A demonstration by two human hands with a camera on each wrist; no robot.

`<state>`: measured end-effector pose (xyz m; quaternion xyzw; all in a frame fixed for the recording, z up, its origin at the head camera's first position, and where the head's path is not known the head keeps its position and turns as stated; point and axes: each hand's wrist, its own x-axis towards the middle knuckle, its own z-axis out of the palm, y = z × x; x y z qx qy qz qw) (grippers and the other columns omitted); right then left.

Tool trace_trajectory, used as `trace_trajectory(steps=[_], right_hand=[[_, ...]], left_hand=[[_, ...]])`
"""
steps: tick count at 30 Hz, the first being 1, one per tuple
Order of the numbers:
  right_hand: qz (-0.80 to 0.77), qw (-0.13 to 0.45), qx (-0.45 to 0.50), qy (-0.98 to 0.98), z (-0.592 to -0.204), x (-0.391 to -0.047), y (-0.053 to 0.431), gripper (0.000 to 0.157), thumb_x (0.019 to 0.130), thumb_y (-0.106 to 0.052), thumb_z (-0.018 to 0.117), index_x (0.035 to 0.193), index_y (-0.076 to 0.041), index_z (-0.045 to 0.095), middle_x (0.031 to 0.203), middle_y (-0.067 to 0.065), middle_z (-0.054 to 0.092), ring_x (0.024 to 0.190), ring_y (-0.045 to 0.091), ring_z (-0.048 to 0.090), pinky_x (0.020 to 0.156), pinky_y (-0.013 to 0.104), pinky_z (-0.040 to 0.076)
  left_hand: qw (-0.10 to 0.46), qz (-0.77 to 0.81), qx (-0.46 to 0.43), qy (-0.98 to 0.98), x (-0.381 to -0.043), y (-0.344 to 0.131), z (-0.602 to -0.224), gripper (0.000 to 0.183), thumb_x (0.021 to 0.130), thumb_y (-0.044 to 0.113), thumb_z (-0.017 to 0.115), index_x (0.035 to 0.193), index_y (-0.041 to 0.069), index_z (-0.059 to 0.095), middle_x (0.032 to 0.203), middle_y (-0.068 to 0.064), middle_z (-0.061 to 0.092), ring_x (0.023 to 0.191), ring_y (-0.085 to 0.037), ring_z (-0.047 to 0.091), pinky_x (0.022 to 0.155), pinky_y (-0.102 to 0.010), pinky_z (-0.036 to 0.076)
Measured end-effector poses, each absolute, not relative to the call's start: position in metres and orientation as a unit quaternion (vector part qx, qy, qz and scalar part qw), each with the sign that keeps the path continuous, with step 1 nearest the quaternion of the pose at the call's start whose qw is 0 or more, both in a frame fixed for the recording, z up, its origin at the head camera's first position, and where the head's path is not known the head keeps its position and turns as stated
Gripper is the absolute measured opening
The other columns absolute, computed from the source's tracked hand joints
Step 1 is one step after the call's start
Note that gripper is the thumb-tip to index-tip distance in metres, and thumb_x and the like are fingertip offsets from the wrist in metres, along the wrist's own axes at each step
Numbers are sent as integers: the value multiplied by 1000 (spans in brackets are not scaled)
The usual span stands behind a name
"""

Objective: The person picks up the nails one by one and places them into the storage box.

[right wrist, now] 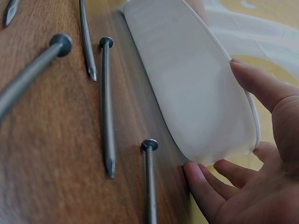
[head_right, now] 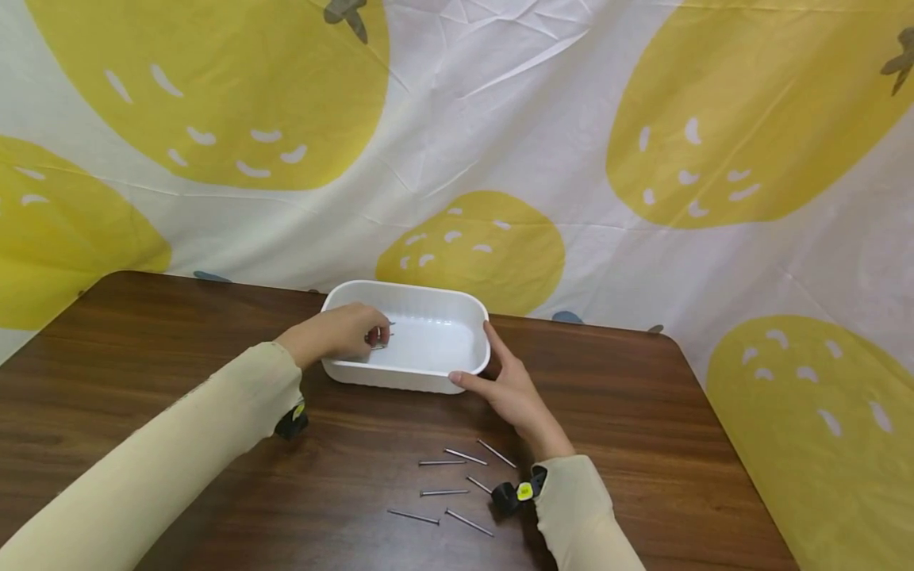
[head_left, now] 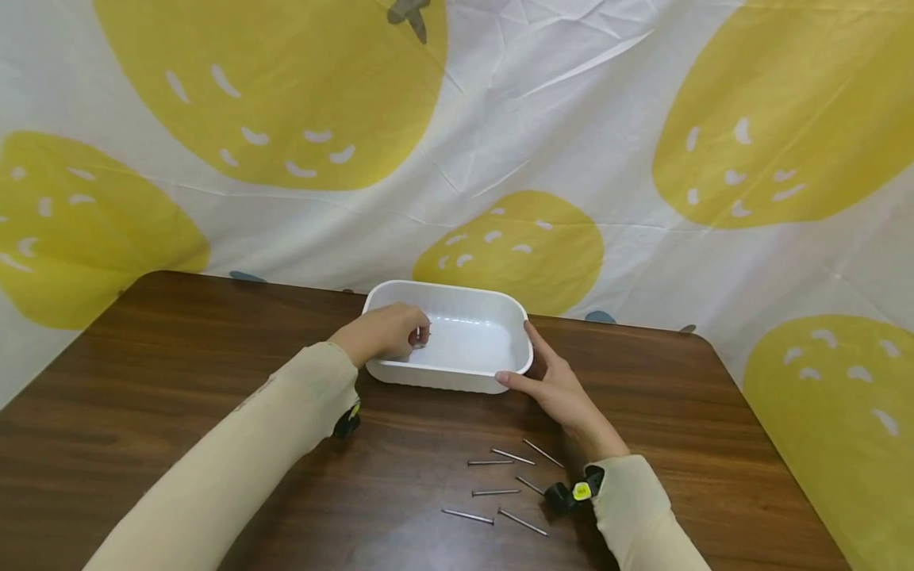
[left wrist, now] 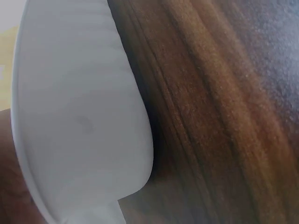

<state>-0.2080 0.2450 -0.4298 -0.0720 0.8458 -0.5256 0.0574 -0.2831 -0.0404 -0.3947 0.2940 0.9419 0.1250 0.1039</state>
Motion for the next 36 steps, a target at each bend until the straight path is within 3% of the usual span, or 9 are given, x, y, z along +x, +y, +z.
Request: trace_trajectory(steps=[5, 14, 25, 36], right_hand=[[-516, 56, -65, 852, -430, -208, 246, 98, 86, -27, 79, 163, -24, 18, 169, 10, 22, 156, 30, 19, 125, 56, 16], [-511, 55, -61, 855, -430, -208, 246, 97, 86, -28, 79, 163, -25, 19, 169, 8, 21, 157, 31, 14, 126, 60, 9], [-509, 57, -61, 857, -428, -208, 246, 97, 86, -29, 79, 163, -26, 19, 169, 6, 20, 158, 30, 12, 126, 60, 8], [-509, 57, -65, 856, -429, -208, 244, 97, 87, -29, 78, 163, -25, 19, 169, 6, 21, 157, 30, 14, 126, 59, 10]], left_hand=[[92, 124, 303, 940, -283, -42, -390, 10, 90, 8, 64, 96, 10, 71, 89, -4, 67, 85, -17, 58, 79, -32, 49], [53, 151, 327, 932, -267, -45, -372, 16, 94, 12, 61, 106, 8, 72, 97, -5, 71, 90, -18, 63, 84, -35, 53], [-63, 213, 378, 899, -224, -41, -361, 18, 91, 5, 60, 102, 7, 74, 96, -4, 73, 86, -18, 65, 81, -32, 53], [-104, 199, 398, 889, -196, -25, -360, 12, 89, 8, 65, 97, 14, 73, 88, 3, 70, 73, -11, 59, 71, -25, 49]])
